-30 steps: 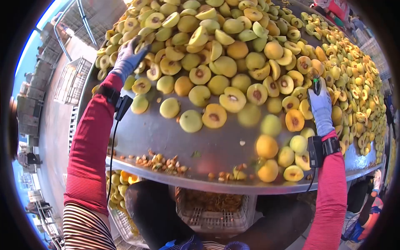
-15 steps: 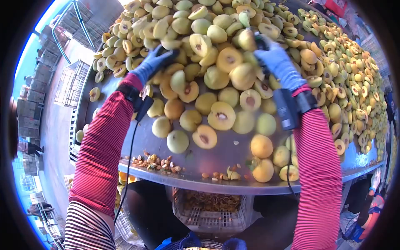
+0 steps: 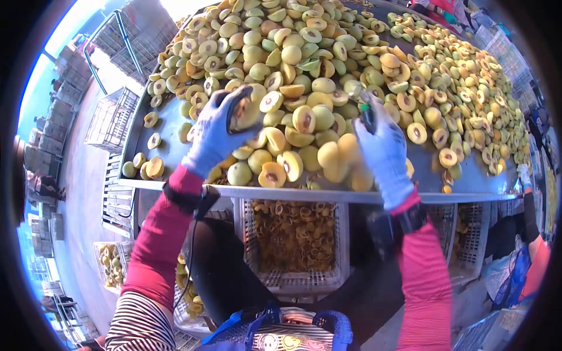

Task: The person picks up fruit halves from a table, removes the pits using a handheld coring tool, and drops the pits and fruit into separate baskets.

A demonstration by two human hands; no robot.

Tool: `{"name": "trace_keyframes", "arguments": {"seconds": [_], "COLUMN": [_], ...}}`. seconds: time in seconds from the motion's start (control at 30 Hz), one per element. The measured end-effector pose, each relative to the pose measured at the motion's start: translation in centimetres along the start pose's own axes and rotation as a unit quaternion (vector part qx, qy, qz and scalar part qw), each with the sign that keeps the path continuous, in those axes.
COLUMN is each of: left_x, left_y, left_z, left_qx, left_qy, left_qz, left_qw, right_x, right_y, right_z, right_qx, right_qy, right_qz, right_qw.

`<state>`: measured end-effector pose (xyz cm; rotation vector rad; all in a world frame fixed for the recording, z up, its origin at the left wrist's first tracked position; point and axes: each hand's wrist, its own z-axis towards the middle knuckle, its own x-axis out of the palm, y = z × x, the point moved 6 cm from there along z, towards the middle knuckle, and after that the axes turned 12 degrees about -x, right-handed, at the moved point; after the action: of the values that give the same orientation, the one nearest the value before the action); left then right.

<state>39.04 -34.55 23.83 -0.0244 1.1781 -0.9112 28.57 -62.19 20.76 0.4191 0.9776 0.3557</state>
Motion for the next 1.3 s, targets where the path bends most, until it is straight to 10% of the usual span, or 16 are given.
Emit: {"name": "trace_keyframes", "arguments": {"seconds": [0.07,0.13,0.2,0.33,0.43,0.53,0.67,0.93,1.13,1.2,1.3], "left_x": [-1.4,-1.5,-0.9,0.3,1.5,1.8,2.6,3.5,4.0,5.3,5.1], "left_y": [-4.5,-8.3,-11.3,-12.2,-14.0,-13.7,-12.1,-12.2,-12.5,-11.7,-10.4], "left_z": [-4.1,-8.8,-13.2,-18.9,-22.4,-23.4,-24.4,-24.7,-24.5,-25.3,-25.4], "left_qx": [-0.010,-0.001,0.029,-0.090,-0.247,-0.292,-0.403,-0.332,-0.286,-0.410,-0.423], "left_qy": [0.064,0.126,0.147,0.165,0.168,0.129,0.068,0.087,0.155,0.124,0.068], "left_qz": [-0.073,-0.105,-0.152,-0.371,-0.659,-0.529,-0.564,-0.483,-0.423,-0.524,-0.552], "left_qw": [0.995,0.986,0.977,0.910,0.690,0.786,0.717,0.806,0.846,0.736,0.715], "right_x": [-1.2,0.5,0.5,-0.6,-1.0,-0.1,-0.6,-1.3,-1.2,-0.8,0.1], "right_y": [3.4,6.4,12.7,13.7,14.7,15.1,14.6,13.8,15.0,14.9,14.3], "right_z": [-4.9,-11.6,-14.6,-20.0,-22.5,-24.8,-24.4,-23.4,-23.8,-24.7,-26.1], "right_qx": [0.258,0.345,0.333,0.301,0.396,0.425,0.245,0.145,0.191,0.268,0.356], "right_qy": [0.081,0.098,0.031,0.086,0.013,0.005,-0.028,0.015,0.027,0.018,0.038], "right_qz": [0.274,0.542,0.621,0.571,0.639,0.651,0.467,0.300,0.402,0.466,0.539], "right_qw": [0.923,0.760,0.709,0.759,0.659,0.629,0.849,0.943,0.895,0.843,0.763]}}
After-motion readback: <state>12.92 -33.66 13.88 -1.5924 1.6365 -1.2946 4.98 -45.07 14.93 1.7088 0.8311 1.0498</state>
